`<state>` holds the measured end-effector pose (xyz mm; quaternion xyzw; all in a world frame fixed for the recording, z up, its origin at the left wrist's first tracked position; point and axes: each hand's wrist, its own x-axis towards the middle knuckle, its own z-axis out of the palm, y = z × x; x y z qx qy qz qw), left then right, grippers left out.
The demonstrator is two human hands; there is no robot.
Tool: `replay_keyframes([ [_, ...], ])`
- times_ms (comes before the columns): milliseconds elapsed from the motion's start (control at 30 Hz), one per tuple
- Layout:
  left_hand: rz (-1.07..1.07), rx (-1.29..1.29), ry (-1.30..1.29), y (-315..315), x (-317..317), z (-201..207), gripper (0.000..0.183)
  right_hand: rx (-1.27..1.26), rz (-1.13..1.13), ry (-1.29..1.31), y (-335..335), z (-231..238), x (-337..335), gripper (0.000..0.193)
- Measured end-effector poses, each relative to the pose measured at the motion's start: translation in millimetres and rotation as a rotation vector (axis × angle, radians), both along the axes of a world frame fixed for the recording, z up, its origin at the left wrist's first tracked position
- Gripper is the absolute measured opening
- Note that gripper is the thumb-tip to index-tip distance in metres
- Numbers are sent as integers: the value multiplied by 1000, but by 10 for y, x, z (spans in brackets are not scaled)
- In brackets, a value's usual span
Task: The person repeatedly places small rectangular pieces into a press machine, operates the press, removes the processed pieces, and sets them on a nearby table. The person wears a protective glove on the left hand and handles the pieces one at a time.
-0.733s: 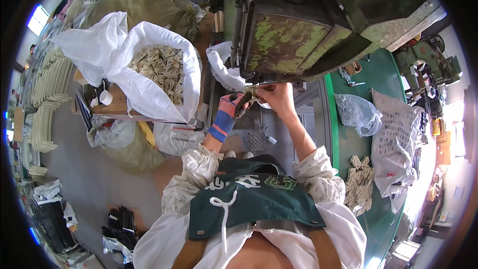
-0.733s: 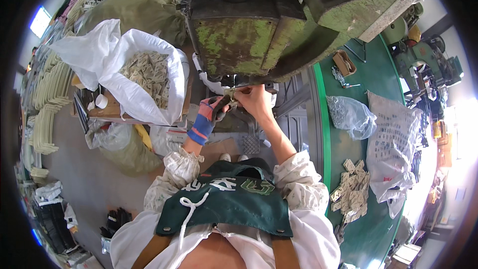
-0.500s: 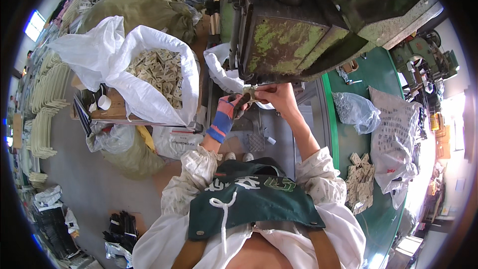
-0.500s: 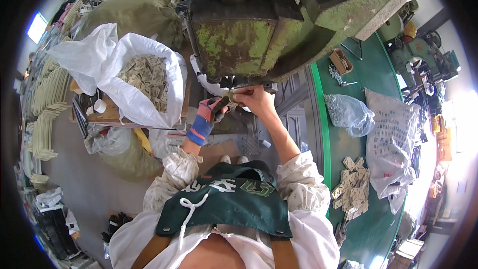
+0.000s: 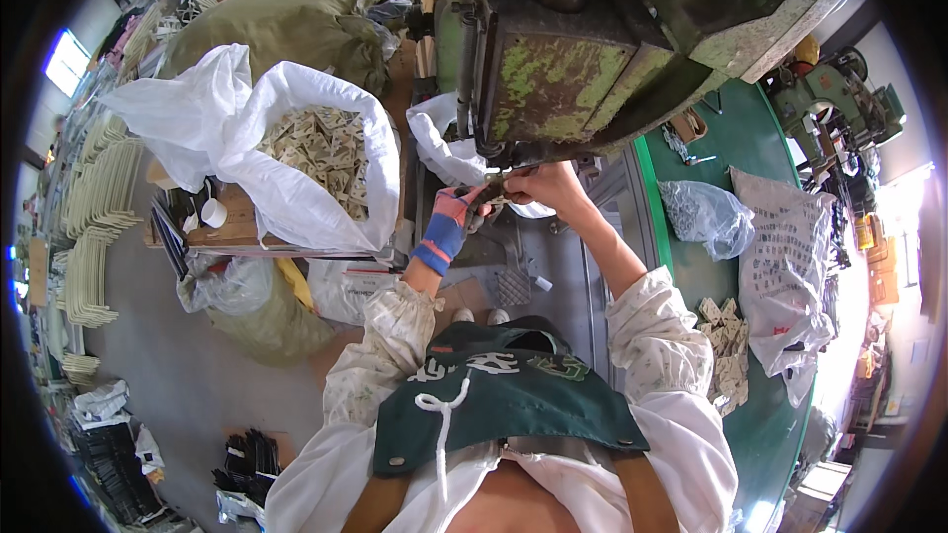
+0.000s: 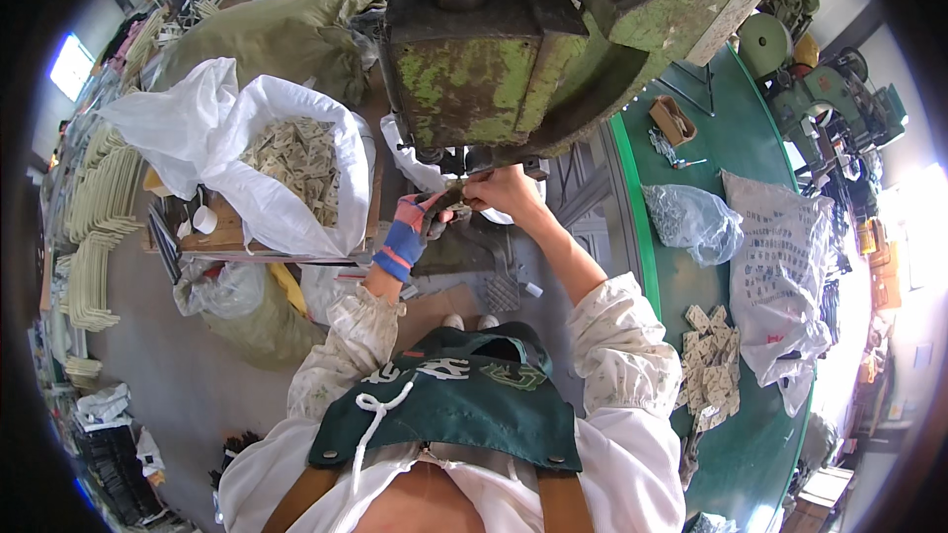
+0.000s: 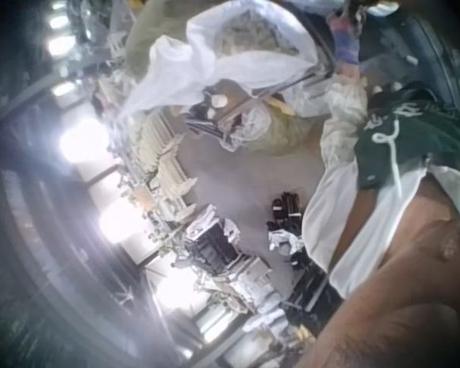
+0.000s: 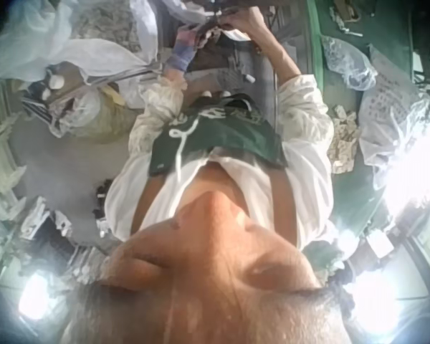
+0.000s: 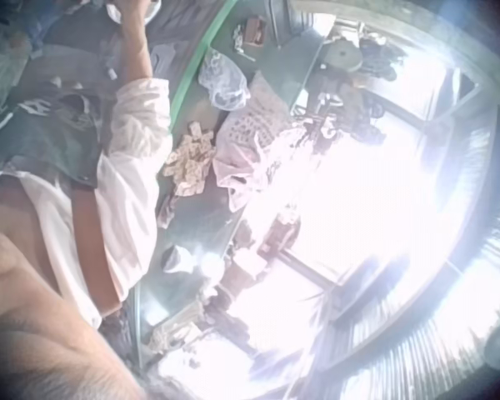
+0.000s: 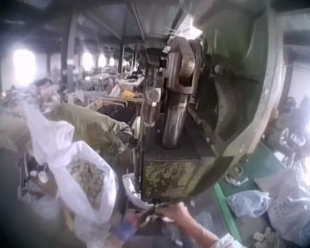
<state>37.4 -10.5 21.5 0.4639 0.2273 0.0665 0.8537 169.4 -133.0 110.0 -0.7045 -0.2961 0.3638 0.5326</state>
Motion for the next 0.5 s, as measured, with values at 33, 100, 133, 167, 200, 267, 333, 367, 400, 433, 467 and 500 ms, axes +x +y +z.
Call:
replay_keyframes([
  [33,16,49,1,-5,-2,0,28,-2,1,22,-9,38,-13,14],
  [100,48,148,1,-35,-8,70,28,10,-10,42,-18,67,-28,14],
  [133,51,161,-36,-25,0,44,27,24,-20,43,-21,39,-24,13],
  [167,52,173,-67,-23,-10,-23,27,35,-32,49,-30,15,-38,13],
  [200,53,184,-98,-16,-19,-88,26,36,-41,72,-23,16,-34,12],
  [267,-43,40,-36,91,-11,-183,23,38,-61,116,2,45,-12,12],
  [333,-81,184,-44,140,16,-271,25,-3,8,-2,-11,56,-18,11],
  [367,-69,402,-82,147,25,-293,27,-31,68,-44,2,46,27,11],
  [400,-53,613,-128,164,37,-314,29,-59,127,-86,1,46,58,12],
  [433,-19,822,-160,152,30,-342,32,-92,80,-109,-39,49,62,13],
  [467,26,1022,-198,142,22,-358,34,-127,39,-134,-90,95,34,14],
  [500,34,1082,-260,162,38,-377,35,-161,-1,-159,-131,118,16,15],
])
